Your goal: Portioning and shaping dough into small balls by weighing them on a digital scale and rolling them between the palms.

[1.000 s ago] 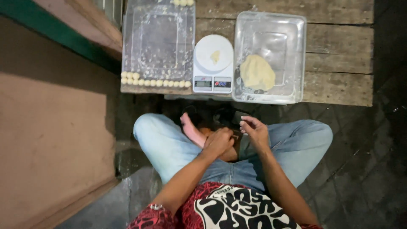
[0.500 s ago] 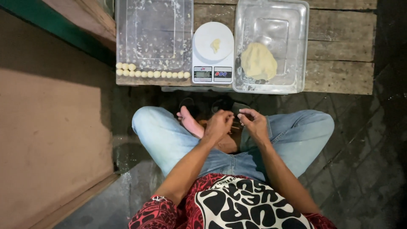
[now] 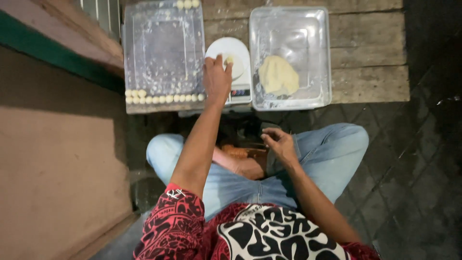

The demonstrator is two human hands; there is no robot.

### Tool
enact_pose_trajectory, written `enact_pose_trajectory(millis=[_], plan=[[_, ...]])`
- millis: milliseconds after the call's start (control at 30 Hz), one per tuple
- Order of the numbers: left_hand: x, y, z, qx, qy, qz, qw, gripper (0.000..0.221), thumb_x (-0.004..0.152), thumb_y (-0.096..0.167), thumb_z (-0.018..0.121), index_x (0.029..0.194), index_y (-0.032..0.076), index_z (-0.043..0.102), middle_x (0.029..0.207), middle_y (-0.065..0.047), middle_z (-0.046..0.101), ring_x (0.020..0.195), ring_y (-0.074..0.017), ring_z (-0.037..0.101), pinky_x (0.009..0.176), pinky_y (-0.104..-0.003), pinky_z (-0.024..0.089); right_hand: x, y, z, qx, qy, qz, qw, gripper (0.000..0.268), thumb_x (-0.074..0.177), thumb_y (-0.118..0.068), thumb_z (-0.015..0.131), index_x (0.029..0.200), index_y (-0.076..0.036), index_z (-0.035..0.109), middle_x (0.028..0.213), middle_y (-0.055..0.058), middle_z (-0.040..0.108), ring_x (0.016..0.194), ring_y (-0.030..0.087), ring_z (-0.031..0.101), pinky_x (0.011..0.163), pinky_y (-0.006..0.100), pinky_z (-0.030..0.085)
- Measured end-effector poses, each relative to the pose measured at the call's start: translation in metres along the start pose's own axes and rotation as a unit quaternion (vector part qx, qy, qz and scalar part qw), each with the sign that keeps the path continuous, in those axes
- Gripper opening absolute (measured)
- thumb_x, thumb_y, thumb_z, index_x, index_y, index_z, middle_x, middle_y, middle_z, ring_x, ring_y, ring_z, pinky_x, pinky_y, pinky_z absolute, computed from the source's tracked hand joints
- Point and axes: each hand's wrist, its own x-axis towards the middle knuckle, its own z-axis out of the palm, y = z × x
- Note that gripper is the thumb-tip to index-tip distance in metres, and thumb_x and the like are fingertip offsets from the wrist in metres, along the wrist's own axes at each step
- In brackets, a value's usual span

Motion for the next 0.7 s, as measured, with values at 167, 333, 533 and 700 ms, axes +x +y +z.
enact_pose_trajectory(millis=[167, 333, 533, 700], plan=[[-0.002, 0.004, 0.003, -0.062, -0.027, -0.027, 0.997, 0.016, 0.095, 0.022, 0.07, 0.104, 0.009, 0.071, 0.106, -0.011, 0.059, 0.106, -0.0408, 0.067, 0.091, -0.049, 0.057, 0.004, 0.013, 0.0, 0.025, 0.006, 0.051, 0.998, 0.028, 0.088, -0.018, 0.083, 0.111, -0.002, 0.079, 0.088, 0.02, 0.077, 0.073, 0.024, 0.073, 0.068, 0.037, 0.06], [-0.075, 0.019, -0.005, -0.222, -0.133, -0.094, 0.961, 0.029, 0.098, 0.028, 0.063, 0.104, 0.004, 0.077, 0.099, -0.021, 0.074, 0.106, -0.0456, 0.068, 0.088, -0.054, 0.051, 0.012, -0.007, -0.002, 0.163, 0.028, 0.104, 0.981, 0.037, 0.095, -0.019, 0.077, 0.122, 0.006, 0.071, 0.094, 0.025, 0.075, 0.077, 0.024, 0.072, 0.069, 0.035, 0.064], [-0.199, 0.001, 0.021, -0.336, -0.238, -0.014, 0.911, 0.02, 0.081, 0.014, 0.084, 0.101, 0.019, 0.082, 0.093, -0.007, 0.074, 0.101, -0.0288, 0.071, 0.092, -0.038, 0.055, -0.01, -0.027, -0.008, 0.148, 0.029, 0.085, 0.985, 0.031, 0.09, -0.006, 0.078, 0.121, 0.0, 0.077, 0.109, 0.021, 0.078, 0.089, 0.018, 0.068, 0.079, 0.035, 0.063], [-0.232, -0.007, 0.042, -0.49, -0.188, -0.292, 0.8, 0.035, 0.081, -0.001, 0.082, 0.115, 0.005, 0.077, 0.091, -0.008, 0.073, 0.08, -0.0143, 0.071, 0.072, -0.027, 0.063, -0.028, -0.017, 0.001, 0.071, 0.067, 0.07, 0.993, 0.025, 0.074, -0.007, 0.094, 0.098, -0.006, 0.087, 0.092, 0.015, 0.083, 0.083, 0.017, 0.073, 0.079, 0.034, 0.061]])
